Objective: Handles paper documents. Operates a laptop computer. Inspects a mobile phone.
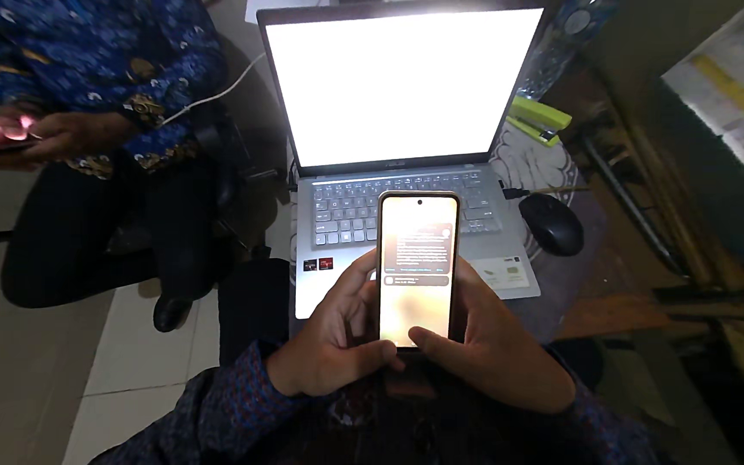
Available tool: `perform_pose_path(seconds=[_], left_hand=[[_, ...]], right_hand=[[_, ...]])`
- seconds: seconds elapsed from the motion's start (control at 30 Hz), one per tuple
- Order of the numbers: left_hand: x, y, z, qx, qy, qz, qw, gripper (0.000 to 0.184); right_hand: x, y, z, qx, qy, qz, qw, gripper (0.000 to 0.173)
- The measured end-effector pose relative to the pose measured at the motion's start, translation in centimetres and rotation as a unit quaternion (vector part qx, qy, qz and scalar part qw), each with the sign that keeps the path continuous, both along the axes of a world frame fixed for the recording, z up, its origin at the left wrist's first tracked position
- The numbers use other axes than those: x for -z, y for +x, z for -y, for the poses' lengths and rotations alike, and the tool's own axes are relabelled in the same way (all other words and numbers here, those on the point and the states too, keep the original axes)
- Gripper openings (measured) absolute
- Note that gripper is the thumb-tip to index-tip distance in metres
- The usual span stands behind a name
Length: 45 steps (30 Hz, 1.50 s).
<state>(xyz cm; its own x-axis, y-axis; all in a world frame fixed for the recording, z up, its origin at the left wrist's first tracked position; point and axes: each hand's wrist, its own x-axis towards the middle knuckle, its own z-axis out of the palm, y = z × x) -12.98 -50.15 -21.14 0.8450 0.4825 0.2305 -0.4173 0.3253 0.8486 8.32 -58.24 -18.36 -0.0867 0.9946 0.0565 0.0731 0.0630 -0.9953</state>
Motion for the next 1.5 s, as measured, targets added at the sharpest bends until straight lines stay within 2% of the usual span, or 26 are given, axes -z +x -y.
perform_pose_path(seconds=[0.23,0.33,0.47,0.6,0.7,0.83,0.9,0.97,1.07,1.27,1.37,1.5], left_hand=[[0.2,0.0,-0.1,0.007,-0.008,0.011,1.0,0.095],[0.2,0.0,0.0,0.004,-0.009,0.014,1.0,0.095],[0.3,0.0,-0.1,0.004,-0.008,0.023,1.0,0.098],[0.4,0.1,-0.2,0.002,0.004,0.035,0.999,0.098],[0.4,0.3,-0.2,-0.002,0.017,0.046,0.999,0.1],[0.5,0.3,-0.2,-0.012,0.03,0.049,0.998,0.106],[0.5,0.2,-0.1,-0.014,0.031,0.048,0.998,0.109],[0.5,0.2,-0.1,-0.013,0.03,0.056,0.998,0.108],[0.5,0.2,-0.1,-0.007,0.023,0.064,0.998,0.109],[0.6,0.2,-0.1,-0.007,0.03,0.069,0.997,0.11],[0.6,0.1,0.0,-0.011,0.044,0.062,0.997,0.11],[0.7,0.1,0.0,-0.003,0.067,0.058,0.996,0.112]], right_hand=[[0.2,0.2,0.0,-0.016,0.006,-0.019,1.0,0.084],[0.0,0.2,0.0,-0.016,0.016,-0.018,1.0,0.079],[-0.2,-0.5,0.2,0.048,0.025,0.042,0.998,0.079],[-0.2,-1.8,0.4,0.147,0.029,0.133,0.98,0.096],[-0.2,-2.7,0.7,0.207,0.032,0.239,0.948,0.114],[0.1,-3.8,0.8,0.259,0.057,0.335,0.904,0.126],[0.4,-4.1,0.9,0.27,0.095,0.363,0.887,0.122],[0.7,-4.2,0.9,0.268,0.139,0.391,0.87,0.112],[0.6,-4.3,0.8,0.255,0.15,0.443,0.846,0.097],[0.6,-4.2,0.7,0.247,0.16,0.454,0.841,0.093],[0.6,-4.3,0.8,0.25,0.173,0.433,0.848,0.098],[0.2,-4.4,0.7,0.257,0.139,0.424,0.857,0.098]])
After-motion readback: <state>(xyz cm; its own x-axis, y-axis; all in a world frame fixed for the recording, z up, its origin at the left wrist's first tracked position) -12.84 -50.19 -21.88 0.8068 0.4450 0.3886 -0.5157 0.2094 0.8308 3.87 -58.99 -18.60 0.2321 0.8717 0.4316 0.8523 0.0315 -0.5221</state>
